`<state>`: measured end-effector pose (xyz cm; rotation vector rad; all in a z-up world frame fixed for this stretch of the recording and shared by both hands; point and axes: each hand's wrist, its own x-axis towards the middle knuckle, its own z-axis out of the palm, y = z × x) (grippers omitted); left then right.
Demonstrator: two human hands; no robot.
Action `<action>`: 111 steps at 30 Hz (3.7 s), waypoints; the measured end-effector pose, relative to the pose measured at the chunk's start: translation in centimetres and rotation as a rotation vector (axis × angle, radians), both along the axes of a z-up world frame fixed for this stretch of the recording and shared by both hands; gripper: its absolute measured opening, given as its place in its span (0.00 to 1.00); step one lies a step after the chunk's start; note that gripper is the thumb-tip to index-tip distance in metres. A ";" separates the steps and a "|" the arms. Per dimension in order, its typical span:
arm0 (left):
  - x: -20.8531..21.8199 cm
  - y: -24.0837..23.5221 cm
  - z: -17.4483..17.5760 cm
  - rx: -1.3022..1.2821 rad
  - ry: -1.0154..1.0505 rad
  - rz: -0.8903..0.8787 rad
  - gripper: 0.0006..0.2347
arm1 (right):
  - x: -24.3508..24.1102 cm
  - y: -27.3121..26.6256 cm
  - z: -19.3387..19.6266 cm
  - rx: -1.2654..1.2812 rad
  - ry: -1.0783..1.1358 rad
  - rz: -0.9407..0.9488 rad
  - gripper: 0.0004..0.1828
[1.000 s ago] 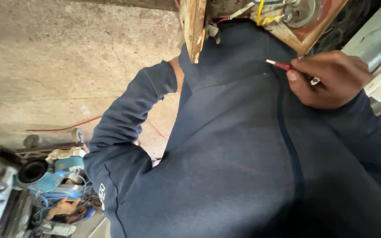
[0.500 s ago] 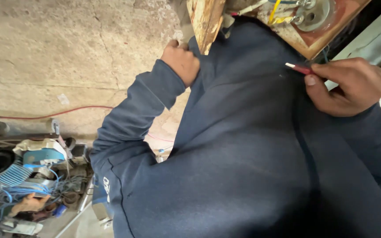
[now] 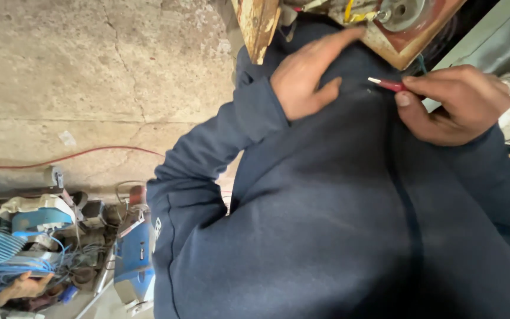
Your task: Testing electrical components and connections using multimeter probes in a workshop environment.
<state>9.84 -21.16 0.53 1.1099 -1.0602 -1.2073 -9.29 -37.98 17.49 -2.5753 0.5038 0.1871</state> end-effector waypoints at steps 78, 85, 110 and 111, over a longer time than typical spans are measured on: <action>3.0 -6.6 3.7 0.167 -1.454 -0.040 0.17 | -1.0 -2.2 -4.4 0.249 -0.505 -0.062 0.10; 3.8 -7.6 4.5 0.146 -1.446 -0.105 0.16 | -1.2 -2.8 -4.3 0.222 -0.554 -0.056 0.10; 4.4 -7.3 4.5 0.234 -1.425 -0.212 0.22 | -0.9 -3.0 -4.8 0.233 -0.603 -0.115 0.10; 4.4 -7.4 4.4 0.213 -1.415 -0.203 0.21 | -0.7 -3.0 -4.5 0.218 -0.593 -0.113 0.10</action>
